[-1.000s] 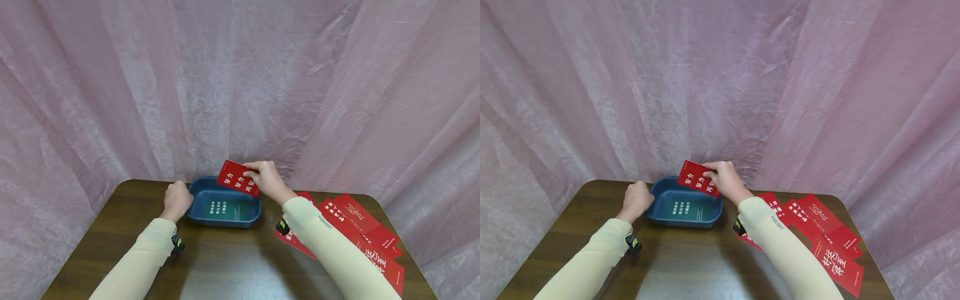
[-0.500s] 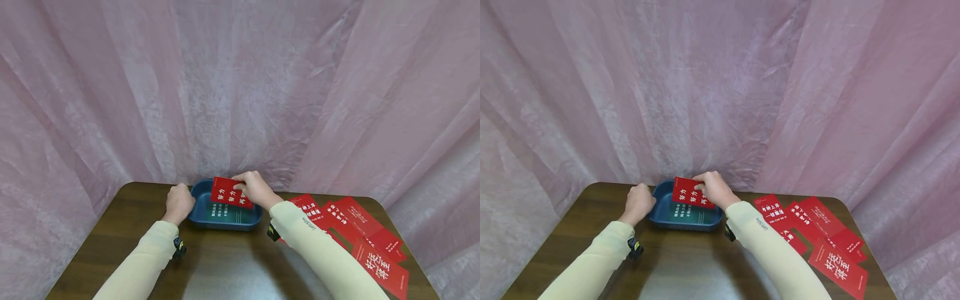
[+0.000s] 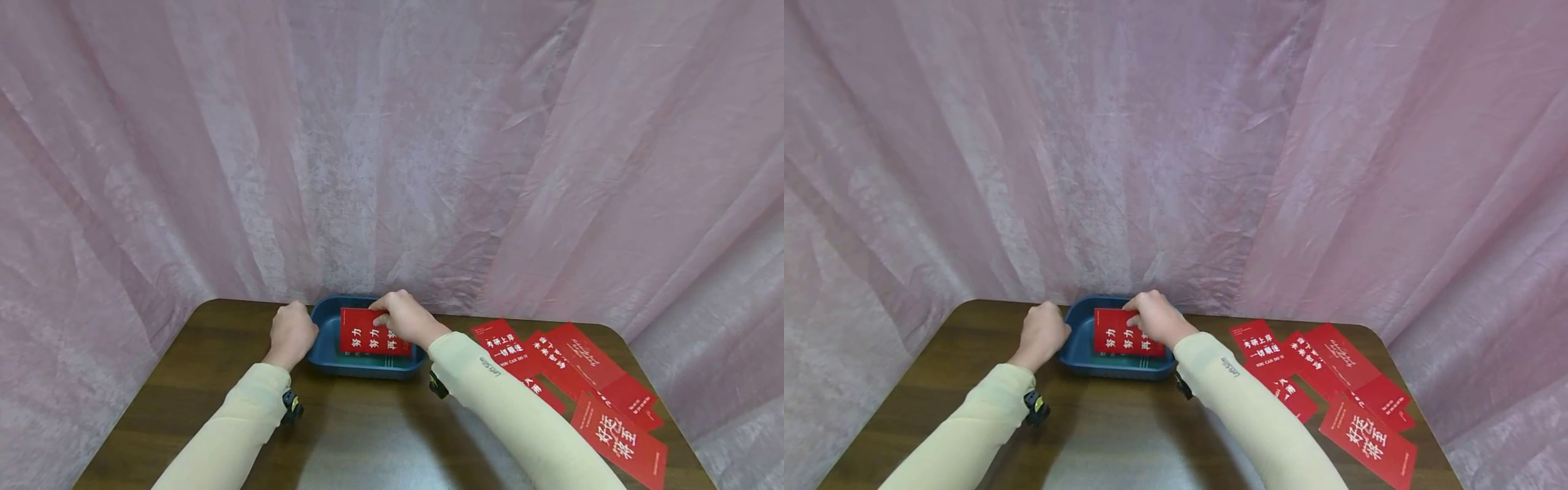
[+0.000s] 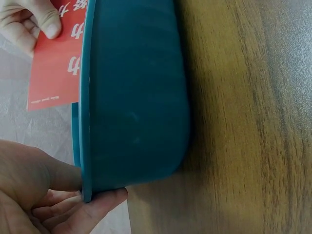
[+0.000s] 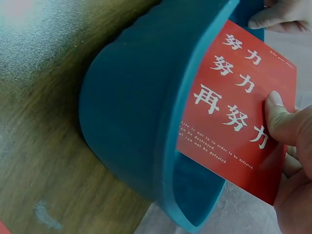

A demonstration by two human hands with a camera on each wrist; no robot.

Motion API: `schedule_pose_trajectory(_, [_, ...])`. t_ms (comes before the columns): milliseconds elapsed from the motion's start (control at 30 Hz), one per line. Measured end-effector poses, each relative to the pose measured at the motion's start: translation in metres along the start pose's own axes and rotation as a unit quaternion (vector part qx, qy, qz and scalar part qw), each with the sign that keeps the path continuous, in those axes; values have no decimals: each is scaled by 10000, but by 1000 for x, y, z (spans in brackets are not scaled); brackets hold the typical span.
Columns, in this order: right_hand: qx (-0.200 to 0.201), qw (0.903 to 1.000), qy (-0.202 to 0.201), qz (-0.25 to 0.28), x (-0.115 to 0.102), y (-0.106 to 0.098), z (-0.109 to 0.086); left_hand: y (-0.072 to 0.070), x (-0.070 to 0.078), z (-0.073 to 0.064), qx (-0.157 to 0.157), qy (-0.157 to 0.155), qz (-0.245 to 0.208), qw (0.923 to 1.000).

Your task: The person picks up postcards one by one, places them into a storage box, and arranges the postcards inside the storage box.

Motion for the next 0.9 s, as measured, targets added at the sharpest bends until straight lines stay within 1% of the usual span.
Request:
schedule_pose_trajectory(133, [-100, 9999, 7, 3, 2, 4, 0, 0, 1, -1, -25, -43, 3, 10000])
schedule_pose_trajectory(333, [-260, 9994, 213, 125, 3, 8, -3, -1, 4, -3, -62, -60, -51, 9999])
schedule_pose_trajectory(667, [-467, 9979, 351, 270, 2, 14, -10, -3, 9, -8, -23, 24, -31, 10000])
schedule_pose_trajectory(767, [-497, 9973, 487, 253, 2, 16, -11, -3, 10, -9, -23, 23, -39, 10000])
schedule_pose_trajectory(833, [-483, 9970, 563, 200, 1, 18, -11, -3, 10, -9, -3, 46, -39, 10000])
schedule_pose_trajectory(900, [-471, 9968, 628, 142, 1, 20, -11, -3, 10, -9, 107, 105, 21, 9999])
Point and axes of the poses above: each hand's wrist, its own z-axis towards the middle knuckle, its own y-axis out of the palm, x = y × z, the point moved 2 cm from there along z, towards the middle knuckle, and after that the axes turned 7 degrees about z, right-handed, at the moved point
